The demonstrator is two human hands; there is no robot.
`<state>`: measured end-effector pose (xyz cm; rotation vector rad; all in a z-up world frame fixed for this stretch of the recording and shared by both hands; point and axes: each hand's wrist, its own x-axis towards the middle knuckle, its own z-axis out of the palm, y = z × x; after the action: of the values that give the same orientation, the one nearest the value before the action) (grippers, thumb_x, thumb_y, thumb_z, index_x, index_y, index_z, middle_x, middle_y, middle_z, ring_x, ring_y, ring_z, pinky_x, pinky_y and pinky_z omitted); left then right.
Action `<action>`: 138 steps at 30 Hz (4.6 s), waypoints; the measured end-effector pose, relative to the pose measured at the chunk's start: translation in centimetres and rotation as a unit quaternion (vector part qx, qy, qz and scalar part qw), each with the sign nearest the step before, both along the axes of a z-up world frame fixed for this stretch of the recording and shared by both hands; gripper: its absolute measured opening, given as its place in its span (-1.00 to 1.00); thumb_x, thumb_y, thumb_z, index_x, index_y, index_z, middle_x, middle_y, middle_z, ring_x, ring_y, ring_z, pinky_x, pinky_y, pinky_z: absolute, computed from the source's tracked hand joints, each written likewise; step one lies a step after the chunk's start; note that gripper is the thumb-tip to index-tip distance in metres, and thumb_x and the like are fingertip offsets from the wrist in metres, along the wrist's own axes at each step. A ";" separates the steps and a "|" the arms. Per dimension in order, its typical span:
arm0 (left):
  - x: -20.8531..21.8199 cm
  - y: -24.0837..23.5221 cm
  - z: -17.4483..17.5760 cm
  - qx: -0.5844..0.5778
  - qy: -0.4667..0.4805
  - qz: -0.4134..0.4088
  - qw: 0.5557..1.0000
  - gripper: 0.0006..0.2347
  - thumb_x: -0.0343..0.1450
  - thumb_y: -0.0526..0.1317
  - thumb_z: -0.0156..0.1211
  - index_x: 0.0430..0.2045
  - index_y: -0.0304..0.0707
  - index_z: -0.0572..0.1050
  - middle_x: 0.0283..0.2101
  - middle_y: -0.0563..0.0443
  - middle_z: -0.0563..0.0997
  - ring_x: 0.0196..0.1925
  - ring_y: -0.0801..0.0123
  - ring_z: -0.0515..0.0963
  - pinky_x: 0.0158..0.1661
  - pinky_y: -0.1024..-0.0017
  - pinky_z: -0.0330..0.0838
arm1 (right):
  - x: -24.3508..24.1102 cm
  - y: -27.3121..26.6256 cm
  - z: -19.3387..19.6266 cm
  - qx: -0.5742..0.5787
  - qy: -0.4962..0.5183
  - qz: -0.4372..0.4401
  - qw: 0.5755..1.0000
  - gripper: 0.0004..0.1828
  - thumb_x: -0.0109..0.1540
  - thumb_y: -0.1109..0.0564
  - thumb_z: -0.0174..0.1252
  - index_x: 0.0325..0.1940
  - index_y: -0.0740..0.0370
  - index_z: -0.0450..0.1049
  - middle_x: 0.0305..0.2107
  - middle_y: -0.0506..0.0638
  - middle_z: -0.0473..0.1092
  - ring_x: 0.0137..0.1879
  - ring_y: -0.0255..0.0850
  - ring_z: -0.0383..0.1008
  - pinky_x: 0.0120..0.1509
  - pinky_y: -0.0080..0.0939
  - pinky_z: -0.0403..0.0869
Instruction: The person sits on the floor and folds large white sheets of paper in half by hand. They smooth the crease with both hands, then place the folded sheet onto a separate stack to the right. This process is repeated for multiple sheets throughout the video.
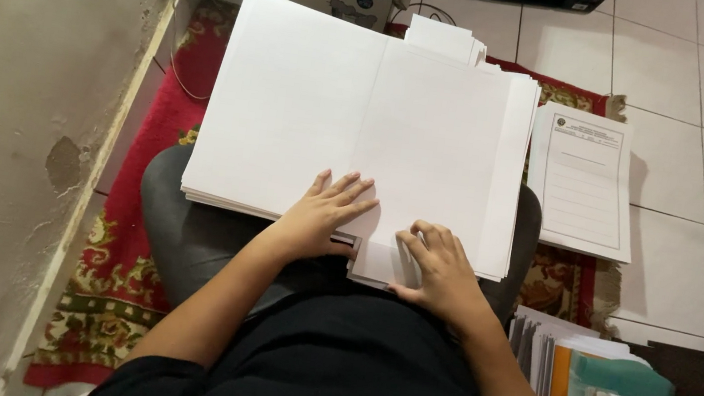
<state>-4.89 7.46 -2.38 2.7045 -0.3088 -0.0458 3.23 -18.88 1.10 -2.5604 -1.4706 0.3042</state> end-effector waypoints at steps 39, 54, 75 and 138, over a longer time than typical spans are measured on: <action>0.3 -2.3 -1.6 0.046 -0.044 0.073 0.995 -0.16 0.34 0.34 0.10 0.42 -0.26 0.14 0.51 -0.17 0.11 0.56 0.02 -0.03 0.38 -0.27 -0.33 | 2.9 2.9 -8.1 0.001 -0.132 -0.159 0.978 -0.19 0.40 -0.21 -0.16 0.57 0.38 -0.04 0.49 0.44 -0.16 0.61 0.29 -0.22 0.60 0.26 -0.17; 0.3 -2.9 -2.1 0.084 -0.069 0.070 0.992 -0.28 0.39 0.36 -0.01 0.44 0.14 0.13 0.51 -0.19 0.08 0.54 -0.09 -0.01 0.33 -0.37 -0.24 | 3.0 4.3 -8.3 0.048 -0.181 -0.127 0.974 -0.15 0.37 -0.28 -0.09 0.54 0.39 0.06 0.47 0.44 -0.07 0.59 0.28 -0.11 0.57 0.28 -0.09; 1.4 -3.3 -0.1 0.112 -0.066 0.048 0.990 -0.26 0.26 0.33 0.24 0.23 -0.17 0.41 0.35 -0.39 0.30 0.41 -0.26 0.24 0.19 -0.33 0.14 | 3.0 5.3 -7.3 0.004 -0.094 -0.134 0.987 -0.22 0.41 -0.22 -0.28 0.60 0.31 -0.09 0.52 0.26 -0.11 0.62 0.13 -0.15 0.61 0.17 -0.16; 0.1 -5.6 0.8 0.122 -0.030 0.003 0.992 -0.45 0.36 -0.37 0.17 0.33 -0.22 0.29 0.40 -0.12 0.33 0.45 -0.12 0.23 0.24 -0.39 0.07 | 5.2 5.6 -7.2 0.046 -0.180 -0.126 0.974 -0.24 0.42 -0.16 -0.19 0.51 0.49 0.06 0.45 0.42 0.02 0.57 0.22 -0.01 0.59 0.16 -0.02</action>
<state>-4.81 1.88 -1.57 2.9541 -0.3332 -0.0011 8.46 -13.30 -6.08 -2.7881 -1.1972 -0.2699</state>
